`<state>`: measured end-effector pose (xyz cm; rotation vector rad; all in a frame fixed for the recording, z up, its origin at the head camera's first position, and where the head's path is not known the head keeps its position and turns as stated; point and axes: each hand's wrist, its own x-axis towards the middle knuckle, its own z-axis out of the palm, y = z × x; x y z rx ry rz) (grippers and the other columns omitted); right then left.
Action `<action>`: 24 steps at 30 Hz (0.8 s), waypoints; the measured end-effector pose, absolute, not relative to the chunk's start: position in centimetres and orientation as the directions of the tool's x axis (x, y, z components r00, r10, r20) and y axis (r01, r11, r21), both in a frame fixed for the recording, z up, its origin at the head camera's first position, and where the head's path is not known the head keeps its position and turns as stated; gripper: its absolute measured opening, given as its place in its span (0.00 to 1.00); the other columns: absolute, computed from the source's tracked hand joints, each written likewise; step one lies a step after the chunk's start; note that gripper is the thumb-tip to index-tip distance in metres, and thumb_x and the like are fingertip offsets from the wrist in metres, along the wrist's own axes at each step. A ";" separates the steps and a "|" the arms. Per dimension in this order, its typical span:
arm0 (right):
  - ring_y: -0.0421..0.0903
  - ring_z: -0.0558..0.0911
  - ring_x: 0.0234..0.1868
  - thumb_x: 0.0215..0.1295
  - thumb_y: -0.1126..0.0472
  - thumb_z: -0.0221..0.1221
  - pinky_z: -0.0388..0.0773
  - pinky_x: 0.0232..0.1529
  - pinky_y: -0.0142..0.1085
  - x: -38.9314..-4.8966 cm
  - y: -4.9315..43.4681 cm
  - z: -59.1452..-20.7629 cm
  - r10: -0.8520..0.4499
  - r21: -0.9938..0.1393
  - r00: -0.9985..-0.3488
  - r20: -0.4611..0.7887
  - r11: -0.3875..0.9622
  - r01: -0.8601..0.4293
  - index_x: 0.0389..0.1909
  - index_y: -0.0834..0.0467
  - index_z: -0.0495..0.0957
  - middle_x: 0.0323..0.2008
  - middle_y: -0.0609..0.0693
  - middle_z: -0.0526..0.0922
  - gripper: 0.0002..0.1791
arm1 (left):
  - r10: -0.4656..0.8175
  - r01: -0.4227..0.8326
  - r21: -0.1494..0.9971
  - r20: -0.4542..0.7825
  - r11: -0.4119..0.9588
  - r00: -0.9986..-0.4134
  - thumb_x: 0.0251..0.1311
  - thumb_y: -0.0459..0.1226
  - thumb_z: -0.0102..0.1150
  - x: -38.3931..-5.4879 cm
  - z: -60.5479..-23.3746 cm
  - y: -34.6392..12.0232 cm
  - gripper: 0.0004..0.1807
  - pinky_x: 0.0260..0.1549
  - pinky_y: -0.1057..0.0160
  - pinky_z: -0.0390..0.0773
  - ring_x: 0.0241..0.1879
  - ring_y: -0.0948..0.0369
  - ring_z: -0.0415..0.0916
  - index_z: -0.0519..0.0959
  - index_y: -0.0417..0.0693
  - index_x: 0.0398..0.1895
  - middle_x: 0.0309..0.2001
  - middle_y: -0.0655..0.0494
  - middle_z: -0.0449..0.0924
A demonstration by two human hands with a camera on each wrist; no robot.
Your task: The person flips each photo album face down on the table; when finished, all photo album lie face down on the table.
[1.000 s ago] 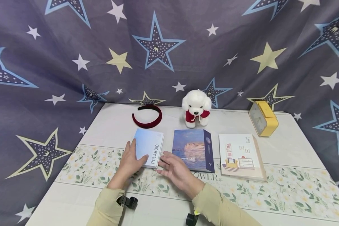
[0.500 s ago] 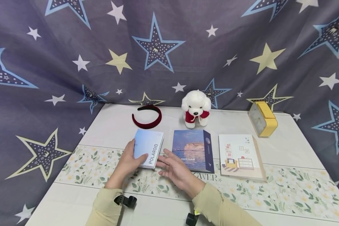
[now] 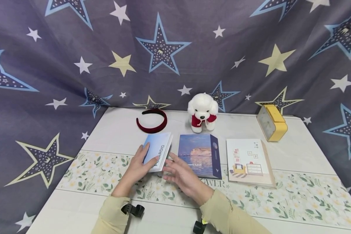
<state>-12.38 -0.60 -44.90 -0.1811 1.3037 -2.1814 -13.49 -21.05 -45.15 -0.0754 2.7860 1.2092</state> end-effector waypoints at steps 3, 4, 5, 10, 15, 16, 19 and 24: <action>0.47 0.77 0.51 0.74 0.60 0.48 0.75 0.53 0.44 -12.5 -0.5 -44.7 -0.559 -0.853 -0.818 -0.133 -0.356 0.382 0.77 0.61 0.42 0.66 0.65 0.64 0.37 | 0.017 -0.078 0.740 -0.120 0.668 -0.993 0.66 0.58 0.50 -13.5 -45.1 -20.7 0.45 0.64 0.31 0.47 0.72 0.34 0.38 0.46 0.51 0.79 0.76 0.34 0.35; 0.47 0.77 0.50 0.74 0.60 0.48 0.75 0.53 0.44 -12.5 -0.5 -44.6 -0.564 -0.858 -0.817 -0.116 -0.358 0.369 0.77 0.60 0.42 0.65 0.64 0.66 0.37 | 0.025 -0.075 0.747 -0.122 0.661 -0.992 0.66 0.58 0.48 -13.5 -45.1 -20.6 0.44 0.64 0.31 0.47 0.72 0.34 0.37 0.45 0.51 0.79 0.76 0.34 0.35; 0.47 0.77 0.50 0.73 0.60 0.48 0.75 0.53 0.44 -12.5 -0.4 -44.6 -0.568 -0.863 -0.817 -0.100 -0.359 0.356 0.77 0.60 0.43 0.64 0.64 0.67 0.37 | 0.033 -0.073 0.754 -0.125 0.653 -0.992 0.67 0.59 0.47 -13.5 -45.1 -20.5 0.44 0.64 0.30 0.46 0.72 0.34 0.37 0.45 0.51 0.79 0.76 0.34 0.34; 0.45 0.76 0.50 0.70 0.60 0.51 0.76 0.52 0.43 -12.4 -0.2 -44.2 -0.581 -0.879 -0.813 -0.043 -0.365 0.307 0.77 0.60 0.44 0.61 0.59 0.68 0.39 | 0.089 -0.056 0.813 -0.131 0.580 -0.987 0.70 0.60 0.39 -13.2 -45.2 -20.1 0.43 0.62 0.27 0.43 0.72 0.32 0.35 0.41 0.51 0.79 0.76 0.32 0.32; 0.50 0.75 0.54 0.68 0.61 0.53 0.76 0.55 0.45 -12.2 -0.5 -43.9 -0.579 -0.897 -0.815 -0.028 -0.346 0.277 0.77 0.58 0.45 0.60 0.57 0.67 0.40 | 0.168 0.012 0.878 -0.078 0.478 -0.983 0.73 0.55 0.33 -12.9 -45.2 -19.6 0.39 0.61 0.26 0.42 0.73 0.34 0.35 0.40 0.49 0.79 0.76 0.34 0.34; 0.51 0.75 0.55 0.68 0.61 0.53 0.76 0.55 0.45 -12.2 -0.5 -43.8 -0.579 -0.901 -0.815 -0.026 -0.339 0.270 0.77 0.57 0.46 0.60 0.58 0.67 0.40 | 0.181 0.032 0.889 -0.058 0.457 -0.982 0.73 0.53 0.34 -12.9 -45.2 -19.5 0.38 0.61 0.26 0.43 0.73 0.35 0.35 0.39 0.48 0.79 0.76 0.35 0.35; 0.55 0.73 0.58 0.69 0.61 0.52 0.76 0.55 0.44 -12.1 -0.7 -43.8 -0.588 -0.917 -0.809 -0.009 -0.318 0.241 0.77 0.56 0.47 0.62 0.59 0.67 0.39 | 0.199 0.063 0.915 -0.020 0.399 -0.980 0.74 0.51 0.37 -12.8 -45.2 -19.1 0.38 0.62 0.28 0.44 0.74 0.37 0.37 0.38 0.47 0.79 0.77 0.38 0.36; 0.62 0.70 0.62 0.69 0.60 0.52 0.76 0.55 0.44 -11.8 -1.0 -43.9 -0.603 -0.935 -0.797 0.022 -0.295 0.198 0.77 0.55 0.48 0.65 0.60 0.65 0.38 | 0.172 -0.005 0.942 -0.067 0.337 -0.983 0.72 0.51 0.43 -12.7 -45.0 -18.9 0.40 0.65 0.31 0.44 0.74 0.42 0.38 0.40 0.53 0.79 0.77 0.42 0.39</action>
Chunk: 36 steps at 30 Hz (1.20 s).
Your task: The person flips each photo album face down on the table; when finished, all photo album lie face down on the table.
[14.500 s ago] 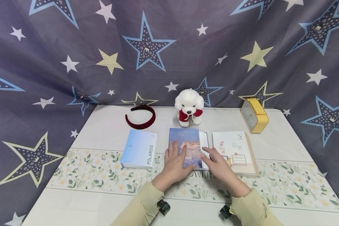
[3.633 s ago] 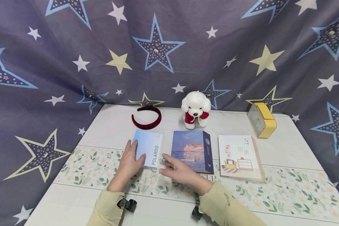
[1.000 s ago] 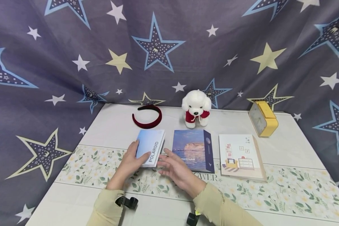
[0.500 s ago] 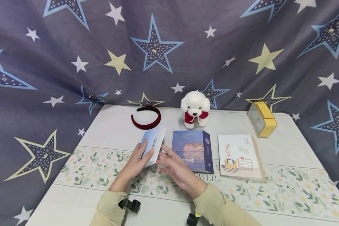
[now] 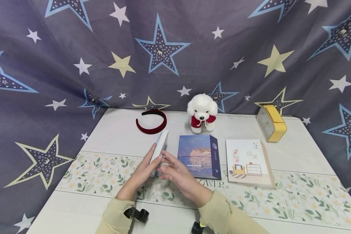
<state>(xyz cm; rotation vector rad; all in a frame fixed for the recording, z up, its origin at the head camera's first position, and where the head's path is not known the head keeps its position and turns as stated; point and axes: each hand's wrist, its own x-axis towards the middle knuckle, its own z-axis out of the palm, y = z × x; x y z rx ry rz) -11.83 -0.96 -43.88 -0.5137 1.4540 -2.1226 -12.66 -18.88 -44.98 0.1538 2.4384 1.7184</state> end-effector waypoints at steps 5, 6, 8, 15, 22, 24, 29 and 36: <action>0.62 0.71 0.60 0.69 0.59 0.52 0.76 0.54 0.43 -11.8 -1.1 -44.2 -0.605 -0.948 -0.796 0.015 -0.261 0.180 0.77 0.55 0.50 0.67 0.59 0.64 0.37 | 0.153 -0.101 0.966 -0.140 0.238 -0.978 0.68 0.49 0.50 -12.6 -44.6 -19.0 0.42 0.65 0.31 0.38 0.75 0.43 0.36 0.42 0.60 0.79 0.78 0.46 0.39; 0.62 0.73 0.58 0.69 0.59 0.53 0.76 0.54 0.43 -11.8 -1.1 -44.3 -0.602 -0.952 -0.799 0.011 -0.251 0.177 0.77 0.54 0.50 0.66 0.59 0.65 0.38 | 0.153 -0.116 0.972 -0.149 0.206 -0.977 0.68 0.48 0.51 -12.6 -44.5 -19.0 0.41 0.65 0.30 0.37 0.75 0.43 0.35 0.43 0.62 0.79 0.78 0.47 0.39; 0.60 0.75 0.55 0.68 0.58 0.55 0.76 0.54 0.43 -11.7 -1.2 -44.5 -0.593 -0.956 -0.805 -0.003 -0.235 0.177 0.77 0.54 0.50 0.66 0.60 0.65 0.39 | 0.158 -0.139 0.981 -0.160 0.137 -0.974 0.67 0.45 0.51 -12.6 -44.5 -19.1 0.40 0.63 0.28 0.39 0.74 0.41 0.37 0.45 0.65 0.79 0.78 0.47 0.40; 0.55 0.70 0.65 0.64 0.62 0.58 0.71 0.61 0.48 -11.7 -1.2 -45.5 -0.563 -0.965 -0.825 -0.058 -0.181 0.191 0.77 0.55 0.49 0.70 0.60 0.61 0.43 | 0.132 -0.195 0.980 -0.189 -0.030 -0.973 0.64 0.38 0.51 -12.7 -44.2 -19.4 0.40 0.65 0.33 0.45 0.73 0.39 0.43 0.50 0.64 0.78 0.77 0.44 0.45; 0.59 0.58 0.72 0.67 0.57 0.60 0.59 0.68 0.53 -12.0 -1.3 -46.3 -0.538 -0.986 -0.836 -0.105 -0.053 0.158 0.76 0.56 0.51 0.74 0.57 0.55 0.41 | 0.159 -0.207 0.970 -0.186 -0.129 -0.970 0.67 0.36 0.49 -12.6 -43.8 -19.5 0.39 0.68 0.39 0.47 0.72 0.39 0.46 0.46 0.59 0.79 0.77 0.44 0.44; 0.60 0.58 0.72 0.67 0.58 0.60 0.58 0.68 0.53 -12.0 -1.4 -46.4 -0.527 -0.990 -0.843 -0.110 -0.020 0.142 0.77 0.56 0.51 0.75 0.57 0.54 0.41 | 0.160 -0.213 0.967 -0.190 -0.140 -0.969 0.68 0.37 0.49 -12.6 -43.7 -19.6 0.39 0.67 0.38 0.49 0.72 0.39 0.47 0.46 0.59 0.79 0.77 0.44 0.44; 0.62 0.57 0.72 0.67 0.61 0.60 0.58 0.68 0.55 -12.1 -1.6 -46.5 -0.504 -0.993 -0.856 -0.116 0.030 0.117 0.77 0.58 0.50 0.75 0.61 0.52 0.42 | 0.139 -0.218 0.968 -0.200 -0.123 -0.970 0.70 0.38 0.47 -12.5 -43.4 -20.0 0.38 0.65 0.35 0.53 0.70 0.37 0.52 0.46 0.57 0.79 0.75 0.41 0.48; 0.63 0.60 0.70 0.66 0.63 0.60 0.65 0.64 0.55 -12.3 -1.6 -46.5 -0.491 -0.992 -0.862 -0.125 0.059 0.110 0.77 0.57 0.49 0.74 0.63 0.50 0.42 | 0.140 -0.220 0.968 -0.202 -0.122 -0.969 0.71 0.38 0.45 -12.5 -43.3 -20.6 0.36 0.62 0.31 0.55 0.70 0.37 0.53 0.45 0.61 0.79 0.75 0.43 0.48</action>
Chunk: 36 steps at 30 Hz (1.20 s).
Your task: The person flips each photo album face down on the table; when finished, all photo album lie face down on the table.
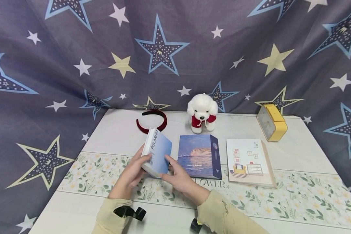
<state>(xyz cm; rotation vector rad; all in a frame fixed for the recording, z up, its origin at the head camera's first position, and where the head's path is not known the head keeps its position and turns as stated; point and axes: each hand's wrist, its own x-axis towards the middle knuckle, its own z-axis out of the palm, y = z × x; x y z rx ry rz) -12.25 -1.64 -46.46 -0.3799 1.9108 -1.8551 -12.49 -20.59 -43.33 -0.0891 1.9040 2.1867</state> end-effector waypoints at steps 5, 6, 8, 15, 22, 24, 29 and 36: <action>0.63 0.67 0.65 0.65 0.64 0.61 0.70 0.62 0.51 -12.3 -1.6 -46.6 -0.484 -0.991 -0.870 -0.099 0.124 0.044 0.77 0.57 0.49 0.74 0.62 0.51 0.43 | 0.163 -0.194 0.970 -0.170 -0.148 -0.972 0.74 0.36 0.40 -12.6 -43.4 -21.0 0.34 0.61 0.31 0.57 0.70 0.38 0.53 0.44 0.62 0.79 0.76 0.44 0.48; 0.62 0.68 0.65 0.65 0.64 0.61 0.70 0.62 0.50 -12.3 -1.6 -46.6 -0.482 -0.990 -0.871 -0.092 0.142 0.026 0.77 0.57 0.49 0.74 0.61 0.52 0.43 | 0.160 -0.190 0.971 -0.167 -0.147 -0.973 0.74 0.35 0.39 -12.6 -43.3 -21.1 0.34 0.60 0.32 0.59 0.70 0.38 0.54 0.44 0.63 0.79 0.76 0.45 0.49; 0.60 0.69 0.63 0.65 0.64 0.61 0.70 0.62 0.49 -12.3 -1.6 -46.5 -0.481 -0.984 -0.874 -0.073 0.176 -0.014 0.77 0.58 0.49 0.74 0.58 0.52 0.44 | 0.137 -0.185 0.975 -0.168 -0.124 -0.976 0.75 0.35 0.38 -12.6 -43.3 -21.2 0.33 0.60 0.35 0.63 0.68 0.39 0.58 0.45 0.62 0.79 0.75 0.45 0.52; 0.58 0.73 0.58 0.66 0.64 0.60 0.74 0.58 0.48 -12.2 -1.4 -46.0 -0.491 -0.976 -0.871 -0.028 0.202 -0.083 0.76 0.61 0.49 0.75 0.59 0.49 0.43 | 0.032 -0.131 0.981 -0.137 0.143 -0.990 0.74 0.35 0.37 -13.1 -42.7 -21.4 0.33 0.68 0.43 0.54 0.73 0.45 0.50 0.43 0.49 0.79 0.76 0.45 0.47; 0.53 0.78 0.53 0.65 0.66 0.60 0.77 0.51 0.35 -12.3 -1.7 -46.3 -0.496 -0.970 -0.868 -0.024 0.220 -0.099 0.76 0.61 0.49 0.76 0.60 0.47 0.43 | -0.036 -0.111 0.933 -0.105 0.342 -0.994 0.75 0.35 0.34 -13.1 -42.5 -21.6 0.32 0.72 0.50 0.36 0.76 0.52 0.32 0.41 0.36 0.77 0.77 0.45 0.36; 0.51 0.79 0.52 0.65 0.66 0.60 0.78 0.49 0.33 -12.4 -1.7 -46.5 -0.496 -0.968 -0.868 -0.023 0.228 -0.104 0.76 0.61 0.49 0.76 0.59 0.47 0.43 | -0.055 -0.119 0.913 -0.106 0.390 -0.993 0.75 0.36 0.33 -13.1 -42.5 -21.6 0.31 0.72 0.51 0.38 0.76 0.51 0.34 0.41 0.36 0.76 0.77 0.44 0.37; 0.48 0.79 0.46 0.65 0.67 0.61 0.79 0.44 0.31 -12.5 -1.8 -46.6 -0.500 -0.961 -0.866 0.003 0.239 -0.141 0.76 0.62 0.48 0.76 0.60 0.48 0.44 | -0.103 -0.141 0.819 -0.100 0.556 -0.990 0.75 0.37 0.32 -13.1 -42.4 -21.6 0.30 0.71 0.48 0.44 0.75 0.47 0.41 0.46 0.34 0.76 0.76 0.40 0.43; 0.47 0.79 0.49 0.65 0.67 0.60 0.78 0.45 0.28 -12.4 -1.8 -46.7 -0.489 -0.912 -0.872 0.028 0.344 -0.223 0.77 0.61 0.47 0.76 0.62 0.46 0.44 | -0.057 -0.070 0.762 -0.044 0.644 -0.997 0.70 0.37 0.47 -13.0 -42.9 -21.7 0.36 0.69 0.43 0.49 0.73 0.40 0.47 0.46 0.30 0.75 0.73 0.32 0.50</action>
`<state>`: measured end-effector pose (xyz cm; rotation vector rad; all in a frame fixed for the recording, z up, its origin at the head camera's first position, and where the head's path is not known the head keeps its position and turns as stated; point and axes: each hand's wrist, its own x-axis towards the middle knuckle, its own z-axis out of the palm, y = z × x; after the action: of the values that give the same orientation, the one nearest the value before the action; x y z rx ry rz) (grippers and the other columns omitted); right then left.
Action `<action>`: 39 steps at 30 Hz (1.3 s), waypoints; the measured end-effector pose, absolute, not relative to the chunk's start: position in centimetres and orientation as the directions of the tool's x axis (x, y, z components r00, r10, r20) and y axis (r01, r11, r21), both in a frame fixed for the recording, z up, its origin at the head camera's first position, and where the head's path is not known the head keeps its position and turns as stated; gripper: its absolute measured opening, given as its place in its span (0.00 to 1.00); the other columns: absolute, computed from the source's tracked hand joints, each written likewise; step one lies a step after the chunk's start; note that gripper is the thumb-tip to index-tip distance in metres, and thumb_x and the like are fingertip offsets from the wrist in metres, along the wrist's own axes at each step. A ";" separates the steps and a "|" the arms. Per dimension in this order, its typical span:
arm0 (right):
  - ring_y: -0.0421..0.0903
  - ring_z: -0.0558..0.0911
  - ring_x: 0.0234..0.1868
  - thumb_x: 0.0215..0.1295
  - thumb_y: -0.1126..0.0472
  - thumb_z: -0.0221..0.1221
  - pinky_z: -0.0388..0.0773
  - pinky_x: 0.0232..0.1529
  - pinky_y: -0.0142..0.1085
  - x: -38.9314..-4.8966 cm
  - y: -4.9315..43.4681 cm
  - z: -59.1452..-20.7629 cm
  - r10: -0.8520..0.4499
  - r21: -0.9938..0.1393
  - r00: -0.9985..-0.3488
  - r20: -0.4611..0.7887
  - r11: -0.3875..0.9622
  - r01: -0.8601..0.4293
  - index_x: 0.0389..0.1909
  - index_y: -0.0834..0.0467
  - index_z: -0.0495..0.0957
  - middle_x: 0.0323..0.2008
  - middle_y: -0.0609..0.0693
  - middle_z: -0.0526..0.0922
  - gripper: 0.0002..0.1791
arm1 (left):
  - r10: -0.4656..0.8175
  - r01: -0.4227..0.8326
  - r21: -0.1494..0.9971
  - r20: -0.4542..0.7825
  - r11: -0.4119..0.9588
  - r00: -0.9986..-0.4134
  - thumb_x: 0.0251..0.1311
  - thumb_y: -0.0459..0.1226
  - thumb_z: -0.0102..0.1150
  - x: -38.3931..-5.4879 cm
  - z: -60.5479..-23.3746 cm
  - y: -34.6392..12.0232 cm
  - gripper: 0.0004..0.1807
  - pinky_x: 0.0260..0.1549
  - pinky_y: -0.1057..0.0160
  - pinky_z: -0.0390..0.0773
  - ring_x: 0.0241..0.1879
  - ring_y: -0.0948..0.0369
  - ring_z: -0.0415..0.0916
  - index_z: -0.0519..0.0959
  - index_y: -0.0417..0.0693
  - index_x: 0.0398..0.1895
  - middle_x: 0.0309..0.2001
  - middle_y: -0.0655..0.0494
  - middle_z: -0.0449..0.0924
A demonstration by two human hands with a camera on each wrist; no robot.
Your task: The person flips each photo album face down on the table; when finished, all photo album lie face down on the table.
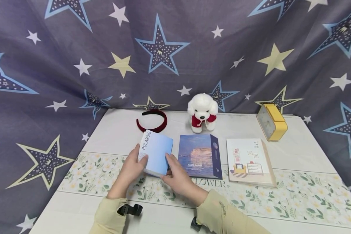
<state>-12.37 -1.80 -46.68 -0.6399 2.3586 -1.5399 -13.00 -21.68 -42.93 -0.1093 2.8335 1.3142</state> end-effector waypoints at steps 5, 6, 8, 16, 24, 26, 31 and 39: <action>0.56 0.69 0.66 0.68 0.66 0.57 0.73 0.59 0.40 -12.3 -1.8 -46.9 -0.495 -0.847 -0.866 0.076 0.426 -0.318 0.76 0.62 0.47 0.75 0.65 0.45 0.41 | -0.007 -0.017 0.736 -0.016 0.677 -1.000 0.60 0.40 0.64 -12.9 -43.7 -21.8 0.50 0.68 0.41 0.51 0.73 0.41 0.47 0.43 0.34 0.76 0.74 0.34 0.47; 0.58 0.65 0.68 0.69 0.66 0.56 0.71 0.61 0.42 -12.3 -1.8 -46.9 -0.493 -0.835 -0.866 0.081 0.442 -0.329 0.76 0.62 0.47 0.75 0.66 0.45 0.40 | 0.000 -0.015 0.725 -0.021 0.688 -1.000 0.59 0.42 0.66 -12.9 -43.8 -21.8 0.53 0.69 0.42 0.50 0.74 0.41 0.44 0.42 0.33 0.76 0.75 0.34 0.44; 0.60 0.61 0.70 0.69 0.66 0.56 0.67 0.64 0.46 -12.3 -1.9 -46.9 -0.490 -0.818 -0.868 0.083 0.464 -0.341 0.76 0.62 0.47 0.75 0.67 0.46 0.39 | 0.014 -0.019 0.706 -0.041 0.708 -0.999 0.55 0.46 0.70 -12.9 -44.0 -22.0 0.59 0.69 0.42 0.48 0.74 0.42 0.39 0.38 0.34 0.76 0.76 0.35 0.38; 0.60 0.58 0.72 0.71 0.64 0.55 0.61 0.68 0.50 -12.5 -1.9 -46.9 -0.493 -0.784 -0.866 0.085 0.503 -0.363 0.76 0.61 0.48 0.75 0.65 0.48 0.38 | 0.058 -0.010 0.664 -0.080 0.748 -0.995 0.42 0.52 0.78 -13.0 -44.5 -22.2 0.71 0.66 0.35 0.49 0.73 0.36 0.34 0.35 0.39 0.77 0.75 0.31 0.31; 0.61 0.58 0.71 0.72 0.63 0.54 0.62 0.66 0.53 -12.5 -2.1 -46.5 -0.497 -0.774 -0.864 0.079 0.516 -0.368 0.76 0.56 0.52 0.75 0.65 0.49 0.35 | 0.082 0.026 0.647 -0.056 0.762 -0.995 0.41 0.53 0.78 -13.3 -45.0 -22.4 0.71 0.65 0.34 0.52 0.72 0.33 0.40 0.38 0.37 0.77 0.74 0.28 0.37; 0.61 0.59 0.71 0.72 0.63 0.54 0.62 0.66 0.54 -12.5 -2.2 -46.5 -0.496 -0.771 -0.865 0.079 0.520 -0.368 0.76 0.55 0.53 0.75 0.64 0.49 0.35 | 0.088 0.036 0.647 -0.049 0.762 -0.995 0.41 0.53 0.78 -13.3 -45.1 -22.5 0.70 0.65 0.36 0.53 0.72 0.34 0.43 0.39 0.35 0.77 0.74 0.29 0.39; 0.62 0.61 0.70 0.72 0.64 0.53 0.63 0.65 0.55 -12.5 -2.2 -46.7 -0.490 -0.762 -0.868 0.078 0.532 -0.369 0.75 0.55 0.57 0.74 0.65 0.51 0.32 | 0.084 0.018 0.645 -0.071 0.764 -0.994 0.43 0.55 0.76 -13.4 -45.4 -22.6 0.69 0.65 0.38 0.57 0.71 0.36 0.48 0.39 0.34 0.76 0.74 0.30 0.42; 0.63 0.65 0.68 0.73 0.64 0.52 0.65 0.64 0.55 -12.4 -2.4 -46.6 -0.488 -0.749 -0.869 0.075 0.548 -0.372 0.74 0.54 0.59 0.74 0.65 0.53 0.30 | 0.084 -0.026 0.659 -0.135 0.751 -0.987 0.48 0.56 0.72 -13.2 -45.8 -22.9 0.67 0.65 0.38 0.57 0.71 0.36 0.49 0.38 0.35 0.77 0.74 0.31 0.43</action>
<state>-12.36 -2.37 -46.60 -0.7378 2.6359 -1.2250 -13.21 -22.87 -45.84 0.0459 2.7922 1.0546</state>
